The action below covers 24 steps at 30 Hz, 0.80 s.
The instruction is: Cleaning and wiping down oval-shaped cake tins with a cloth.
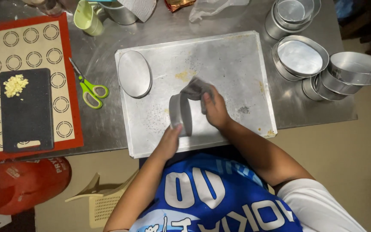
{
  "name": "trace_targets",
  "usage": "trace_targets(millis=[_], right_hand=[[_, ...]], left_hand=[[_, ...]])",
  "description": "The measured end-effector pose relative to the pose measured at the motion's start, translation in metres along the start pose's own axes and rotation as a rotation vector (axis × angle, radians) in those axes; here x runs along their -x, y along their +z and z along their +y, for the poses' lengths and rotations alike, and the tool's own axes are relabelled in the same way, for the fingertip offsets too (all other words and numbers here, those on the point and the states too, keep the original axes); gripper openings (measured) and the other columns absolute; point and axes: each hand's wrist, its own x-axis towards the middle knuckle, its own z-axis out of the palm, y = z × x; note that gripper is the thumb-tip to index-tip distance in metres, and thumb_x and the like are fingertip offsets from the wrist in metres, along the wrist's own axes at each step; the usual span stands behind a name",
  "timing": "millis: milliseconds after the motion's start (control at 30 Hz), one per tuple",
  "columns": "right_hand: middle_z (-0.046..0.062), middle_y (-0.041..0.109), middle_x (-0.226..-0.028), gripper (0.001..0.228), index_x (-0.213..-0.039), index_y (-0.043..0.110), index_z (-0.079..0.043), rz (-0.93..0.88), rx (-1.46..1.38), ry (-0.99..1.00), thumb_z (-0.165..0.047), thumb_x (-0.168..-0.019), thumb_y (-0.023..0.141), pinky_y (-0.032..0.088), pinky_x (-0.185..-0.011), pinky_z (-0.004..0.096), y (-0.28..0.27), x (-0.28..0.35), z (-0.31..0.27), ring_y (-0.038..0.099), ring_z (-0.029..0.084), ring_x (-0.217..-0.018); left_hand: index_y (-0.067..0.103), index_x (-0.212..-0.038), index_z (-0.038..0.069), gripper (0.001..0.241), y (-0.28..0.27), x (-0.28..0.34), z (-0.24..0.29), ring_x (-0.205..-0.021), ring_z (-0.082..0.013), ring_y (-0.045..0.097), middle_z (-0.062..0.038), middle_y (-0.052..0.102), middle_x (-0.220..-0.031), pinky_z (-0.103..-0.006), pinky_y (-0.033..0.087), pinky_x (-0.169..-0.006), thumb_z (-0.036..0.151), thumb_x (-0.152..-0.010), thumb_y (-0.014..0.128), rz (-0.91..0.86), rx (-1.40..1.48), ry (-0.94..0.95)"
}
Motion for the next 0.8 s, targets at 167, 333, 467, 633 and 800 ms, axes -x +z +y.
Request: trace_targets(millis=[167, 333, 467, 633, 800], right_hand=[[0.009, 0.060, -0.137, 0.053, -0.149, 0.038, 0.001, 0.147, -0.483, 0.003, -0.037, -0.112, 0.038, 0.044, -0.111, 0.036, -0.014, -0.013, 0.018, 0.057, 0.019, -0.127], [0.016, 0.060, -0.142, 0.054, -0.150, 0.044, 0.003, 0.030, -0.199, -0.088, -0.037, -0.114, 0.042, 0.041, -0.114, 0.036, -0.012, -0.003, 0.039, 0.055, 0.023, -0.130], [0.017, 0.058, -0.143, 0.055, -0.149, 0.046, 0.005, 0.002, -0.444, 0.009, -0.036, -0.113, 0.044, 0.040, -0.115, 0.036, -0.015, -0.010, 0.038, 0.055, 0.024, -0.132], [0.019, 0.047, -0.157, 0.059, -0.154, 0.037, -0.003, -0.049, -0.413, 0.018, -0.042, -0.110, 0.035, 0.032, -0.123, 0.042, -0.015, 0.027, 0.022, 0.044, 0.032, -0.147], [0.025, 0.037, -0.161, 0.052, -0.147, 0.054, -0.005, -0.265, 0.437, -0.541, -0.028, -0.101, 0.052, 0.032, -0.120, 0.052, 0.011, 0.062, -0.045, 0.036, 0.047, -0.149]], left_hand=[[0.037, -0.153, -0.005, 0.082, 0.058, 0.008, 0.057, -0.147, -0.0448, 0.035, -0.031, 0.035, -0.159, -0.0458, 0.031, -0.120, 0.042, -0.092, 0.065, -0.055, -1.024, 0.361], [0.034, -0.151, -0.012, 0.104, 0.057, 0.000, 0.043, -0.149, -0.0557, 0.012, -0.039, 0.024, -0.157, -0.0569, 0.020, -0.121, 0.051, -0.083, 0.079, 0.018, -1.427, 0.417], [0.040, -0.140, -0.020, 0.100, 0.063, -0.001, 0.045, -0.154, -0.0528, 0.014, -0.040, 0.024, -0.158, -0.0555, 0.023, -0.123, 0.053, -0.084, 0.078, 0.048, -1.525, 0.437], [0.043, -0.138, -0.021, 0.096, 0.062, -0.005, 0.043, -0.152, -0.0539, 0.011, -0.044, 0.021, -0.157, -0.0564, 0.021, -0.120, 0.048, -0.082, 0.080, 0.050, -1.497, 0.388], [0.045, -0.148, -0.005, 0.088, 0.058, -0.001, 0.041, -0.150, -0.0489, 0.020, -0.031, 0.033, -0.156, -0.0554, 0.019, -0.123, 0.034, -0.077, 0.081, 0.005, -1.506, 0.374]])
